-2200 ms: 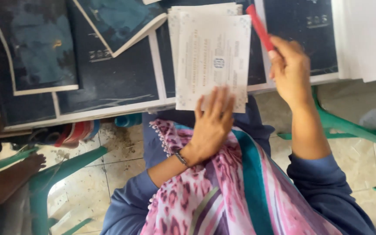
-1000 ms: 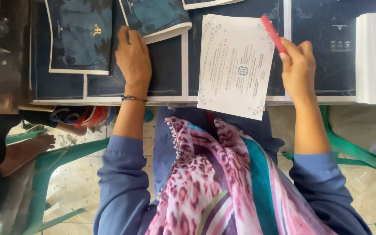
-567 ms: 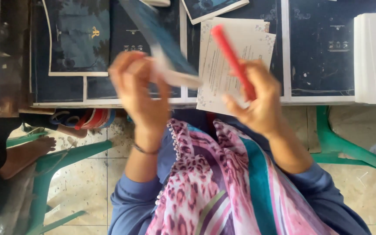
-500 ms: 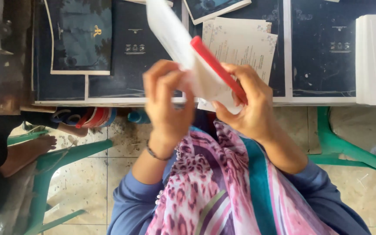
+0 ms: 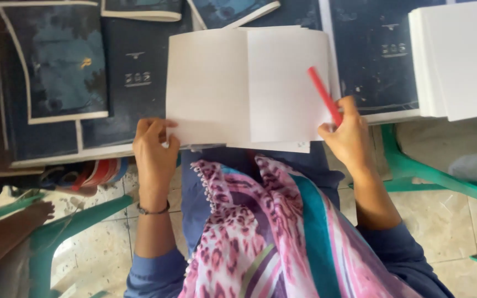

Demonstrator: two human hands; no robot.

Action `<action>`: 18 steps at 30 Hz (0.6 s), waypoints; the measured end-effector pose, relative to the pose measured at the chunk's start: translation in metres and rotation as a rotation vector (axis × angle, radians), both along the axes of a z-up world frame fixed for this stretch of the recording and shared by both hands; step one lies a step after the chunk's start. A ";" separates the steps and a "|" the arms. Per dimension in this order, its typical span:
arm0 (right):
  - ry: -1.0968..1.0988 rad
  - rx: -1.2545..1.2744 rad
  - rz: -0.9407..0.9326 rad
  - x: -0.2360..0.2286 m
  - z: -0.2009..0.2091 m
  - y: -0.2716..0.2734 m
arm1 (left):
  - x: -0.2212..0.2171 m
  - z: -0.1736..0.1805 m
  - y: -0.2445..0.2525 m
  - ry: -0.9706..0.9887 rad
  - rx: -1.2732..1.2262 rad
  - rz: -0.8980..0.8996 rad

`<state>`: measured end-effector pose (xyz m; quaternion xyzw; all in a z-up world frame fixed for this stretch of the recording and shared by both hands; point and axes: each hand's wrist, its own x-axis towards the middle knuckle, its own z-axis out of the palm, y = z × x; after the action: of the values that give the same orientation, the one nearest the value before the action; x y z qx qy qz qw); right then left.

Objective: The person inserts a stack of white papers into a dark blue book cover, closes the cover, and places the assembled book on a pile. This process is repeated multiple times with new covers and paper stacks.

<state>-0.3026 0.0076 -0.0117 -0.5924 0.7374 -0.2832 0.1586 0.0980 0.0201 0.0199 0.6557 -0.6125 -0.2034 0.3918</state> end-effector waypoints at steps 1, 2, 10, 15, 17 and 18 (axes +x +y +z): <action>-0.022 0.150 0.055 -0.006 0.005 0.003 | 0.000 -0.011 0.000 -0.045 0.061 0.013; -0.017 0.150 0.035 -0.024 0.001 -0.004 | 0.003 -0.009 0.002 -0.039 0.061 -0.007; 0.487 -0.440 -0.278 -0.322 -0.031 -0.071 | -0.003 0.006 0.016 -0.286 -0.080 -0.044; 0.474 -0.179 -0.436 -0.426 -0.060 -0.079 | -0.006 0.003 0.014 -0.246 -0.012 0.038; 0.426 -0.151 -0.388 -0.429 -0.057 -0.078 | -0.009 0.002 0.013 -0.238 -0.032 0.032; 0.444 -0.142 -0.464 -0.423 -0.053 -0.080 | -0.011 0.002 0.012 -0.234 -0.042 0.020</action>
<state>-0.7260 -0.0721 -0.0643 -0.4654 0.8477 -0.2263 -0.1164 0.0873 0.0321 0.0222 0.6728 -0.6516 -0.1084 0.3333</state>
